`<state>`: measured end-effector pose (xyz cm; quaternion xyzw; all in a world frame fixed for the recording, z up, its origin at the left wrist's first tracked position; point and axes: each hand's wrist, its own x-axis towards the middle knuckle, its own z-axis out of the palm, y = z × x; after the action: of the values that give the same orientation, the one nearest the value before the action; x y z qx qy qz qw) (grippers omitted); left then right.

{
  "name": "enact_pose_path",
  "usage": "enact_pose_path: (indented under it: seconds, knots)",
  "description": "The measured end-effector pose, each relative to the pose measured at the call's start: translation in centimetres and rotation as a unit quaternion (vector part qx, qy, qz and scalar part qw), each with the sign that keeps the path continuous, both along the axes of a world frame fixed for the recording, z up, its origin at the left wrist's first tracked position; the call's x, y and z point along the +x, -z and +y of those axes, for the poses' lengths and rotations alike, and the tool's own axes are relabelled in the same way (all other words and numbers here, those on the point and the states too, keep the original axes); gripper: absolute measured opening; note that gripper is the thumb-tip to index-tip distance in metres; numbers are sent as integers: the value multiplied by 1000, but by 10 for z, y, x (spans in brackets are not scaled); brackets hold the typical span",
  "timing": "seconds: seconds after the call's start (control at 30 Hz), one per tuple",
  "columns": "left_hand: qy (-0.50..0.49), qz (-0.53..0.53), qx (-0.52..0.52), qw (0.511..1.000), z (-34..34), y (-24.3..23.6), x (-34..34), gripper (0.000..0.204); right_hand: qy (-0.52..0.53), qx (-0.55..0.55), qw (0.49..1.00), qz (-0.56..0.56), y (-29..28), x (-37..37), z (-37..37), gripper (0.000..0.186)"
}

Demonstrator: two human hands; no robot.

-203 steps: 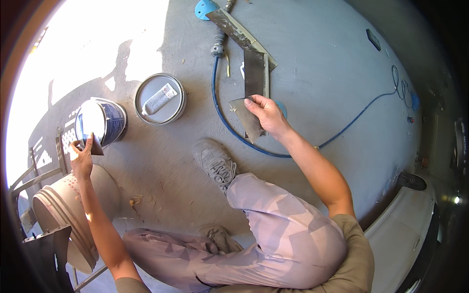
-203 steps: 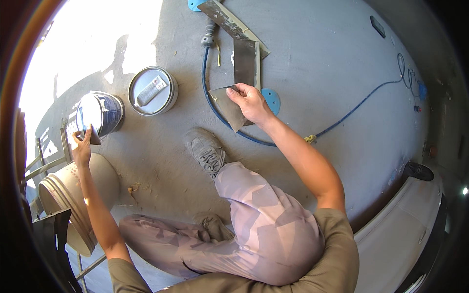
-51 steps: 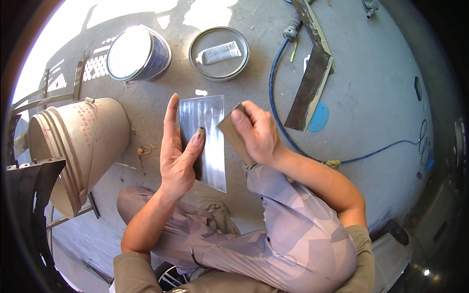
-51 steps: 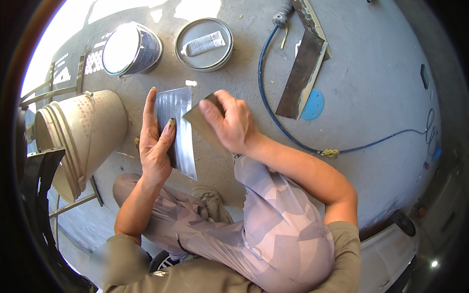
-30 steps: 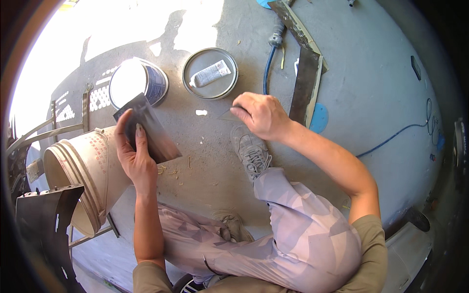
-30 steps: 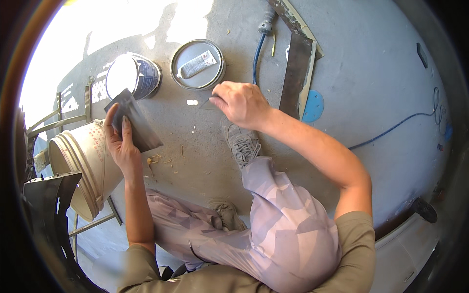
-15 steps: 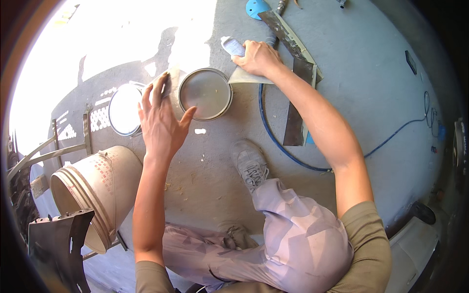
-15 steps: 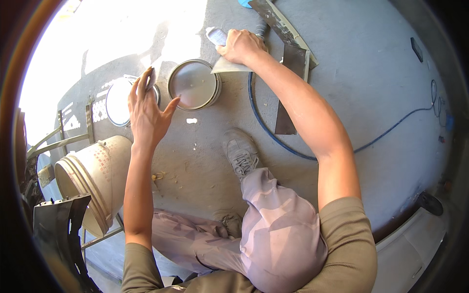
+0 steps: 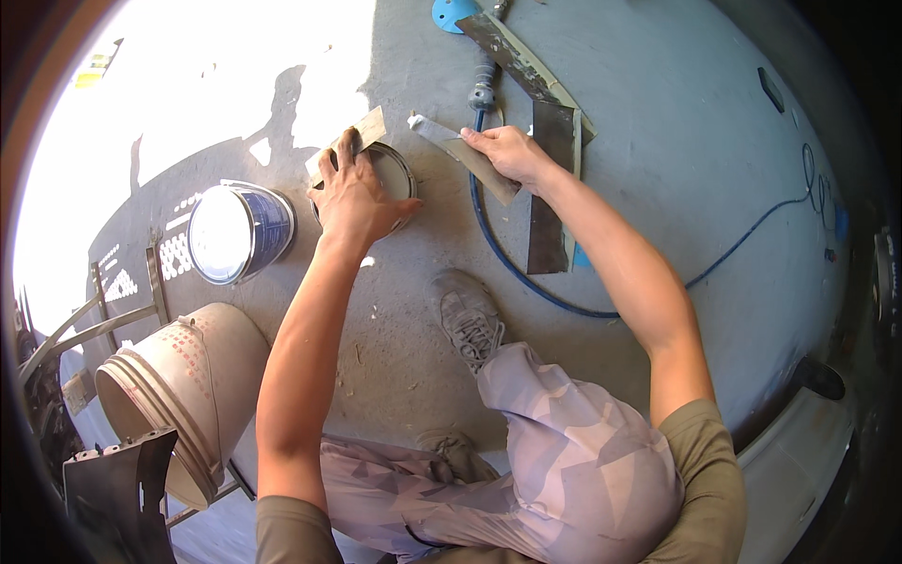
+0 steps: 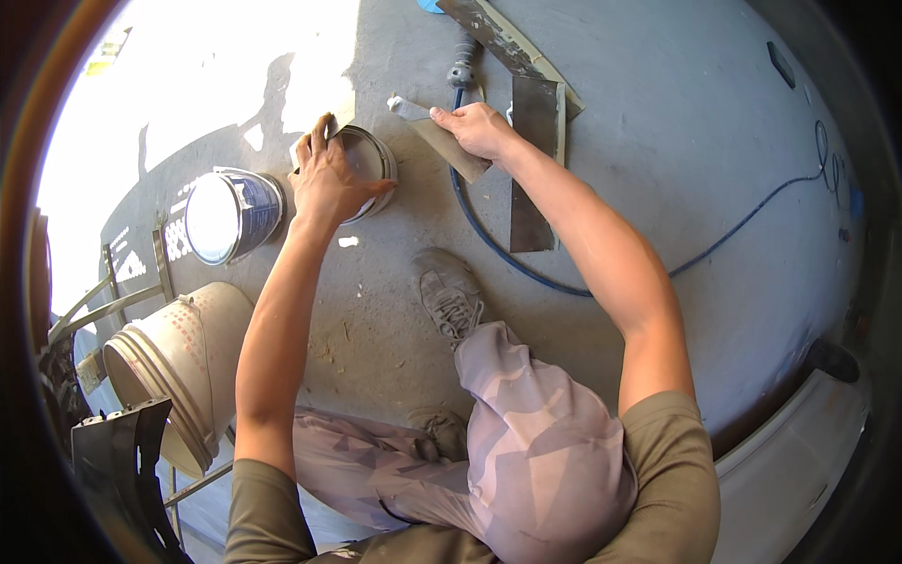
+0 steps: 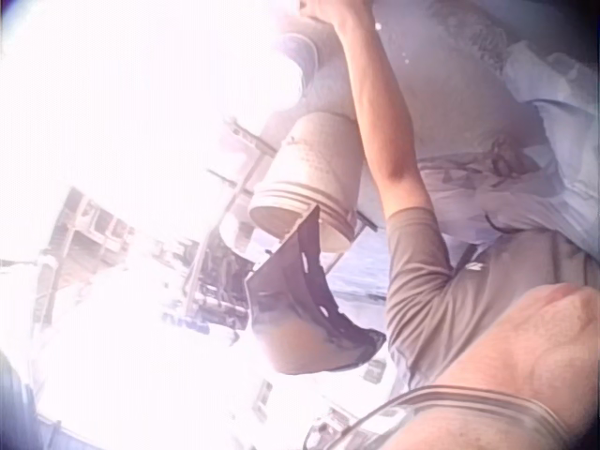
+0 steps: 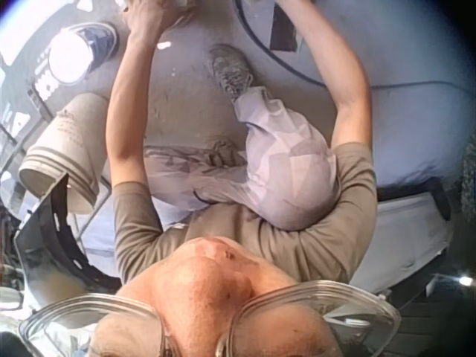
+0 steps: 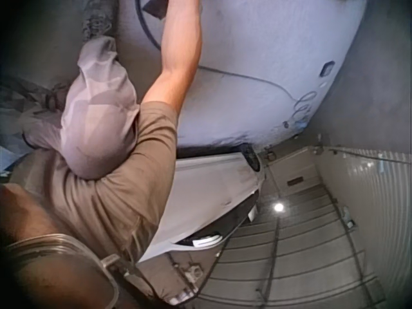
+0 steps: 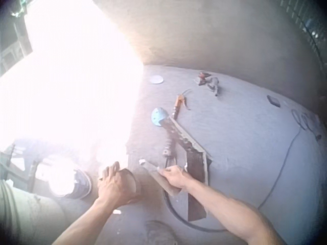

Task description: The person applies body filler to a car bumper using a metal spreader, smoothing it over the surface. They then use a sanding block to sand the filler, periodically checking the surface by hand. The person repeats the process of applying filler and sanding to refine the bumper's surface.

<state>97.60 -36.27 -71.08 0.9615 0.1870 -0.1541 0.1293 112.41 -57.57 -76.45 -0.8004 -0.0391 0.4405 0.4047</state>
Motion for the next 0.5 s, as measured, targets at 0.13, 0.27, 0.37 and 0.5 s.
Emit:
enact_pose_path:
  seconds: [0.13, 0.27, 0.37, 0.5]
  knots:
    - [-39, 3, 7, 999, -5, 0, -1, 116, 109, 149, 978, 100, 5, -16, -7, 49]
    - [-44, -5, 5, 999, -5, 0, -6, 113, 119, 150, 974, 119, 14, -22, -6, 46]
    - [-38, 36, 12, 999, -3, -2, -6, 123, 93, 156, 977, 111, 21, -27, 2, 46]
    - [-31, 108, 15, 994, -1, -7, -1, 139, 84, 176, 976, 95, 31, -47, 16, 58]
